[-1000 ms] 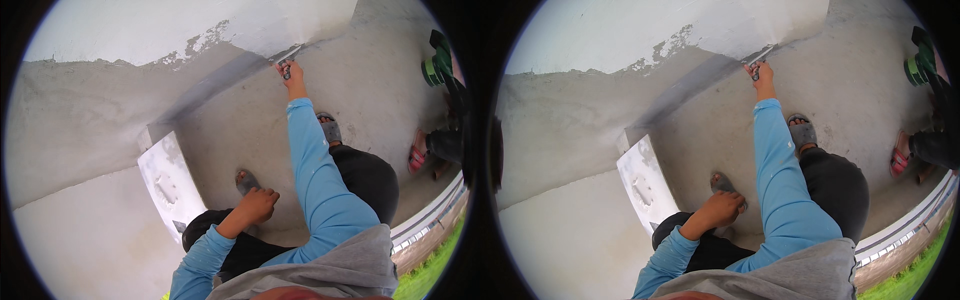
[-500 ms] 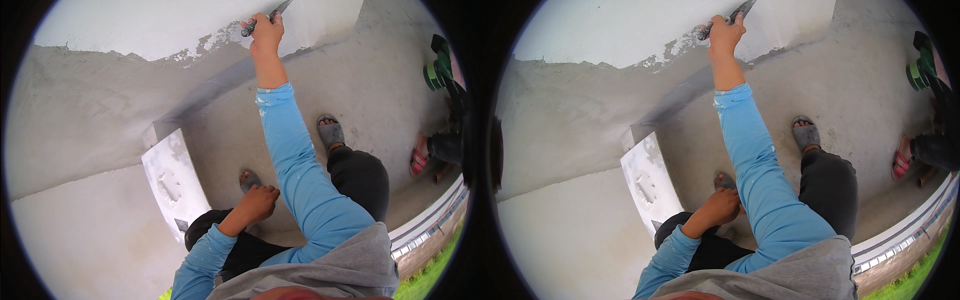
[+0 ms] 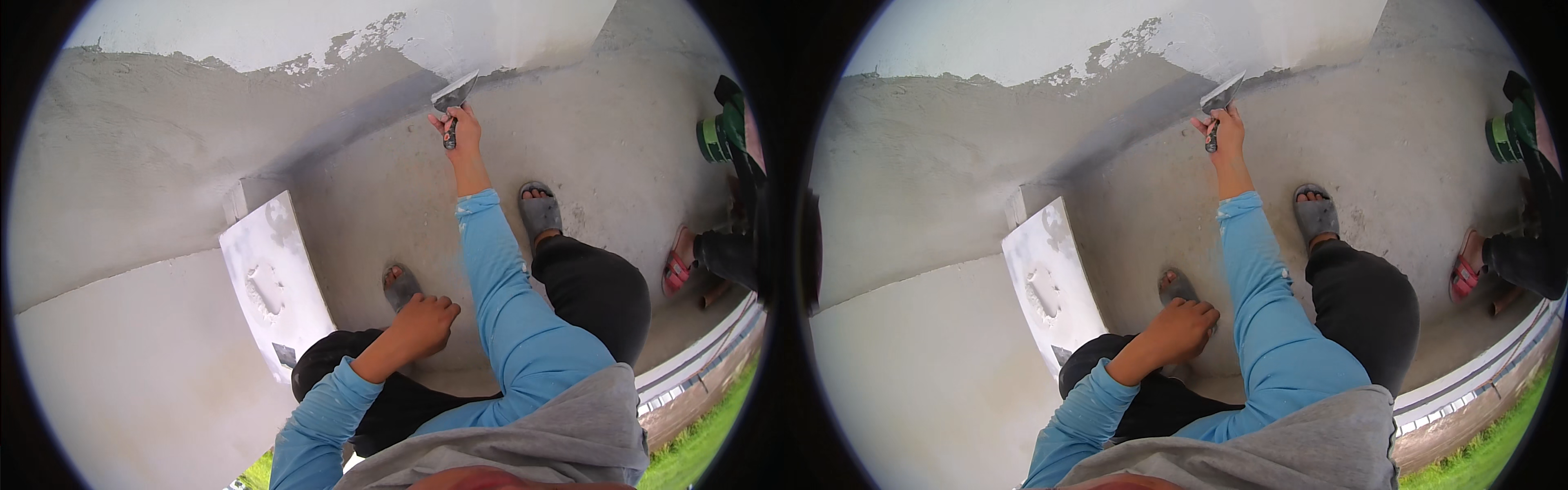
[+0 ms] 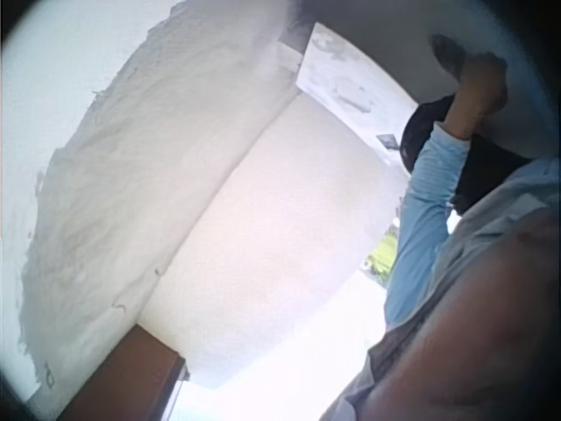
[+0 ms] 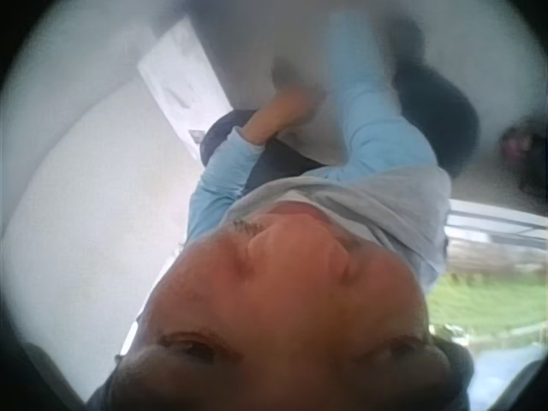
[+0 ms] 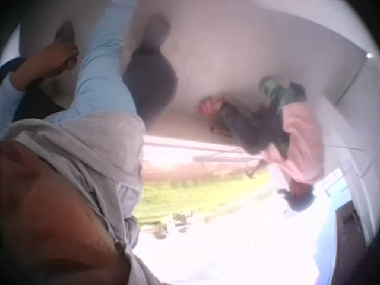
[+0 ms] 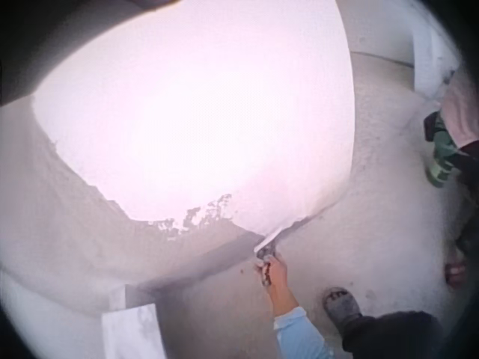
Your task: The person scoops white plaster from a board using a trowel and applies it to a wall with a smaller trowel. They repeatedly smooth the surface and scrape excess material back onto the board while working on a construction site.
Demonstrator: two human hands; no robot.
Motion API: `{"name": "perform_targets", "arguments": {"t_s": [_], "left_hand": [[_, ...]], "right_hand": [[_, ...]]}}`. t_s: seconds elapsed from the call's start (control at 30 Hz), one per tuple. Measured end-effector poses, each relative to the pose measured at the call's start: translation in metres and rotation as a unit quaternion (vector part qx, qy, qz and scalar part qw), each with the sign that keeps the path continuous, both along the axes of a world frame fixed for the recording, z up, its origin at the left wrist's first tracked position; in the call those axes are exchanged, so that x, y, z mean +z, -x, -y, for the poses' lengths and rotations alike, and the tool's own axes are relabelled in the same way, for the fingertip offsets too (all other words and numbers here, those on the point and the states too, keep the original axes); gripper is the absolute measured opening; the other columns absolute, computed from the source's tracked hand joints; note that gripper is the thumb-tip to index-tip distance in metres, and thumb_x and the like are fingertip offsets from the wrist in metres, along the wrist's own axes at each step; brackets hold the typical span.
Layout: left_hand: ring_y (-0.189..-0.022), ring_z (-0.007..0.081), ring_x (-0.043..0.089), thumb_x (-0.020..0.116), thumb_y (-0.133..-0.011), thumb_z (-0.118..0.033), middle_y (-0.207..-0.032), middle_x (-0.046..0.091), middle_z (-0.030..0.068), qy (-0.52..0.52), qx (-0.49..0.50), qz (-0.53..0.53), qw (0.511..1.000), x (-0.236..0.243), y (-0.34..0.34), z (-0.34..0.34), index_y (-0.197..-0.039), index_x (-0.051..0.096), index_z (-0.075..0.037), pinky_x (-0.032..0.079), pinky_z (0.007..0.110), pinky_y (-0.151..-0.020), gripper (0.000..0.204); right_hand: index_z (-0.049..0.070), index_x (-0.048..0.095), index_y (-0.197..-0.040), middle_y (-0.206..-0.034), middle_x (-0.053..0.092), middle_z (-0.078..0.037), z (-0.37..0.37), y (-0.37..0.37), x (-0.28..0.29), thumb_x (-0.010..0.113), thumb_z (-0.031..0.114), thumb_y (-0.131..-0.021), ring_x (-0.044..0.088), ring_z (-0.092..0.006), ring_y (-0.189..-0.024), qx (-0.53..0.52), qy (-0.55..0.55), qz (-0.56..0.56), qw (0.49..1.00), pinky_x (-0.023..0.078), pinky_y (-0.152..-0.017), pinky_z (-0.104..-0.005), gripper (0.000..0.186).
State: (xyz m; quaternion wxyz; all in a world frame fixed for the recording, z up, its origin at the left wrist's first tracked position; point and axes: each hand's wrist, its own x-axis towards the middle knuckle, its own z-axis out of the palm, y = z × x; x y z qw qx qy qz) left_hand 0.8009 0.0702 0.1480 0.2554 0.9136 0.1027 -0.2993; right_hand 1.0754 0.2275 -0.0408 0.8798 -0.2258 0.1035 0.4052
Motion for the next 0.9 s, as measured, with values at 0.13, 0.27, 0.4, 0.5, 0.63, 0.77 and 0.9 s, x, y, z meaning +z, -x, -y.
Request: {"name": "perform_targets", "arguments": {"t_s": [0.13, 0.27, 0.4, 0.5, 0.63, 0.77, 0.9], "left_hand": [[-0.099, 0.0297, 0.065, 0.062, -0.086, -0.009, -0.107, 0.065, 0.0127, 0.003, -0.008, -0.028, 1.000, -0.003, -0.003, -0.002, -0.116, 0.063, -0.003, 0.046, 0.041, -0.088, 0.031], [-0.099, 0.0295, 0.065, 0.062, -0.083, -0.007, -0.109, 0.065, 0.0138, 0.013, -0.006, -0.025, 1.000, -0.001, -0.003, -0.001, -0.117, 0.063, -0.003, 0.045, 0.041, -0.088, 0.034], [-0.099, 0.0294, 0.065, 0.061, -0.083, -0.007, -0.110, 0.065, 0.0137, 0.018, 0.001, -0.023, 1.000, 0.001, -0.005, -0.002, -0.117, 0.063, -0.003, 0.045, 0.041, -0.088, 0.034], [-0.099, 0.0292, 0.065, 0.062, -0.083, -0.007, -0.109, 0.065, 0.0131, 0.012, 0.002, -0.022, 1.000, -0.001, -0.002, 0.000, -0.116, 0.063, -0.003, 0.045, 0.041, -0.087, 0.033], [-0.097, 0.0287, 0.065, 0.062, -0.083, -0.008, -0.105, 0.065, 0.0123, 0.002, 0.007, -0.006, 1.000, -0.001, 0.002, 0.003, -0.111, 0.065, -0.004, 0.045, 0.041, -0.085, 0.028], [-0.093, 0.0285, 0.065, 0.060, -0.083, -0.010, -0.099, 0.065, 0.0118, -0.021, -0.035, -0.027, 0.999, -0.005, 0.004, 0.004, -0.103, 0.067, -0.004, 0.046, 0.043, -0.084, 0.022], [-0.093, 0.0277, 0.064, 0.059, -0.085, -0.014, -0.102, 0.066, 0.0124, -0.001, -0.063, -0.068, 0.996, -0.012, 0.004, 0.001, -0.100, 0.069, -0.003, 0.046, 0.043, -0.085, 0.021]], "right_hand": [[0.004, 0.050, -0.094, -0.069, 0.052, -0.006, 0.012, -0.048, -0.094, 0.052, 0.001, -0.093, 0.056, -0.0176, -0.065, 0.016, -0.029, -0.091, 0.995, 0.057, -0.096, -0.0499, 0.004], [0.003, 0.049, -0.083, -0.065, 0.052, -0.007, 0.003, -0.074, -0.103, 0.052, 0.002, -0.094, 0.055, -0.0195, -0.063, 0.003, -0.045, -0.144, 0.989, 0.058, -0.095, -0.0496, 0.011], [0.001, 0.050, -0.079, -0.066, 0.053, -0.008, -0.013, -0.094, -0.092, 0.052, 0.002, -0.093, 0.057, -0.0200, -0.064, 0.008, -0.025, -0.138, 0.990, 0.060, -0.093, -0.0477, 0.014], [0.001, 0.051, -0.082, -0.069, 0.055, -0.009, -0.036, -0.096, -0.061, 0.053, 0.003, -0.093, 0.059, -0.0204, -0.066, 0.006, -0.019, -0.102, 0.995, 0.061, -0.090, -0.0461, 0.011], [0.002, 0.050, -0.106, -0.082, 0.058, -0.009, -0.072, -0.051, 0.044, 0.059, 0.001, -0.088, 0.060, -0.0196, -0.070, -0.065, -0.020, -0.088, 0.994, 0.062, -0.083, -0.0446, 0.021], [0.003, 0.021, -0.157, -0.122, 0.054, -0.016, -0.101, -0.006, 0.141, 0.064, 0.002, -0.083, 0.063, -0.0278, -0.098, -0.071, -0.009, 0.022, 0.997, 0.055, -0.085, -0.0376, 0.085], [0.005, 0.010, -0.161, -0.140, 0.041, -0.017, -0.168, 0.046, 0.185, 0.064, 0.005, -0.082, 0.059, -0.0256, -0.100, -0.232, 0.343, 0.267, 0.870, 0.053, -0.078, -0.0330, 0.096]]}}
